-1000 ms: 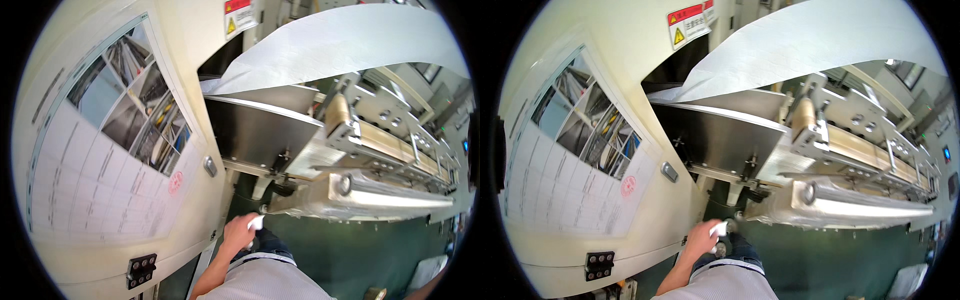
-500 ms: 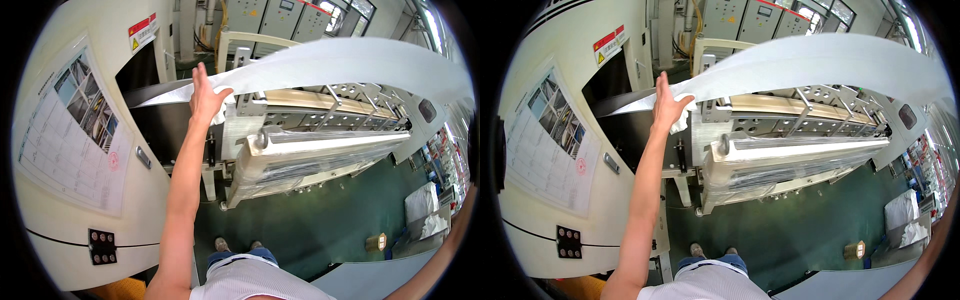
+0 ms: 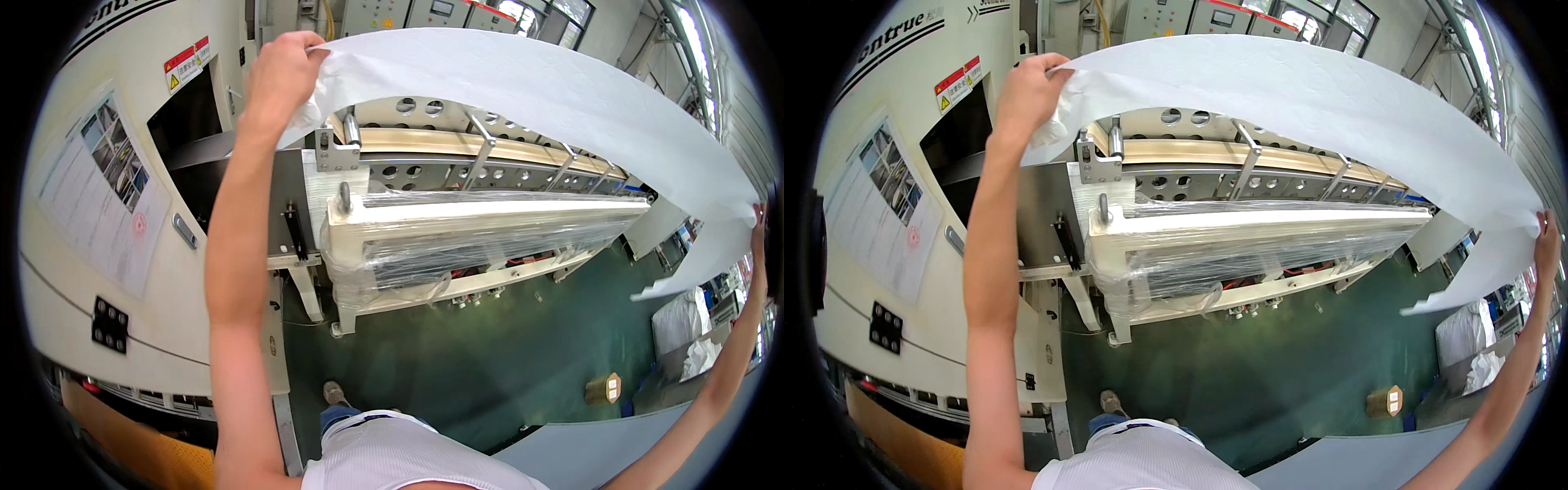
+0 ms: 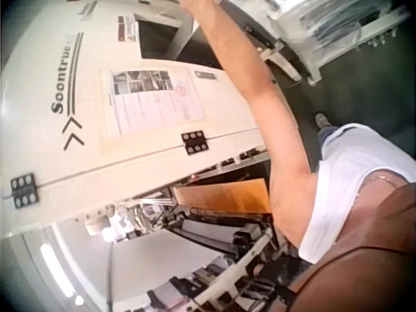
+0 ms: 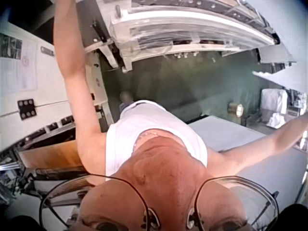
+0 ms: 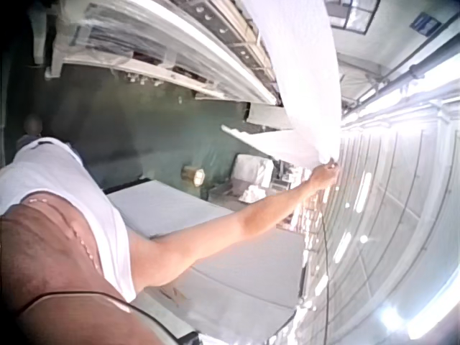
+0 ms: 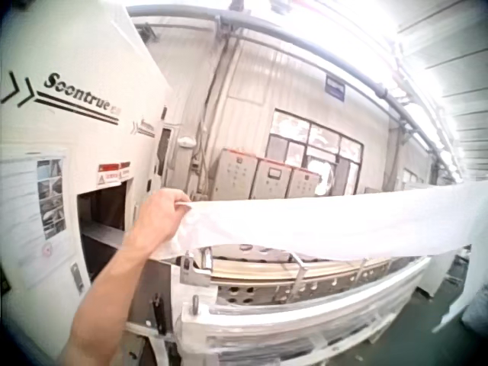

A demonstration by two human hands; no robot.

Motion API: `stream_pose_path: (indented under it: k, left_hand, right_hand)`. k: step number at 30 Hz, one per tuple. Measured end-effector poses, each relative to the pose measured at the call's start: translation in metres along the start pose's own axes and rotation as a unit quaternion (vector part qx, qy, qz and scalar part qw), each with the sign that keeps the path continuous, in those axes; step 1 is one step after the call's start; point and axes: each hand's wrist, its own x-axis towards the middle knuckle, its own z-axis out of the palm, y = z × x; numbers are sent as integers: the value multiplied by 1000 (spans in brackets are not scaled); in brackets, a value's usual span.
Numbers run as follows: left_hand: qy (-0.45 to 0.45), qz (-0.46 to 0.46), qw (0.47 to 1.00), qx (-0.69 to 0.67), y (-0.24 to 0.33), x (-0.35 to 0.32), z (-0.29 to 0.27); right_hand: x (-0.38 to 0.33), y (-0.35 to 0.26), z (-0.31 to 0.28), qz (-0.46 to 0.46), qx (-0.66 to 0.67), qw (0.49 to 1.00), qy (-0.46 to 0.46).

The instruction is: The person operates a large industrial textile machine, interacting with a touchscreen control panel and physical buttons. They retrieve a large white fabric sheet from a conveyor belt, carry it to the machine, and manually feed it into the processing unit, smoothing it out as it enters.

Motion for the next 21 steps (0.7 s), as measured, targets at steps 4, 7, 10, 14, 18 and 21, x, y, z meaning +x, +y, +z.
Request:
stream_pose_path:
  k: [4, 7, 10, 14, 18, 21]
  left_hand:
    - [-22, 36, 997, 72, 59, -18, -64]
    - [-48, 50, 992, 103, 100, -49, -111]
    - [-49, 48, 991, 114, 114, -96, -147]
    - [-55, -15, 989, 135, 139, -179, -191]
    - [-64, -96, 988, 100, 127, -265, -238]
    - [-128, -183, 972, 71, 127, -321, -276]
  right_hand:
    - [-31, 35, 85, 78, 101, 988, -81]
    - [-53, 27, 147, 110, 167, 978, -63]
    - [-54, 36, 178, 163, 247, 951, -87]
    - [-85, -20, 212, 203, 302, 927, -87]
    - [-104, -71, 220, 157, 409, 896, -77]
    - [-125, -114, 205, 149, 433, 885, -90]
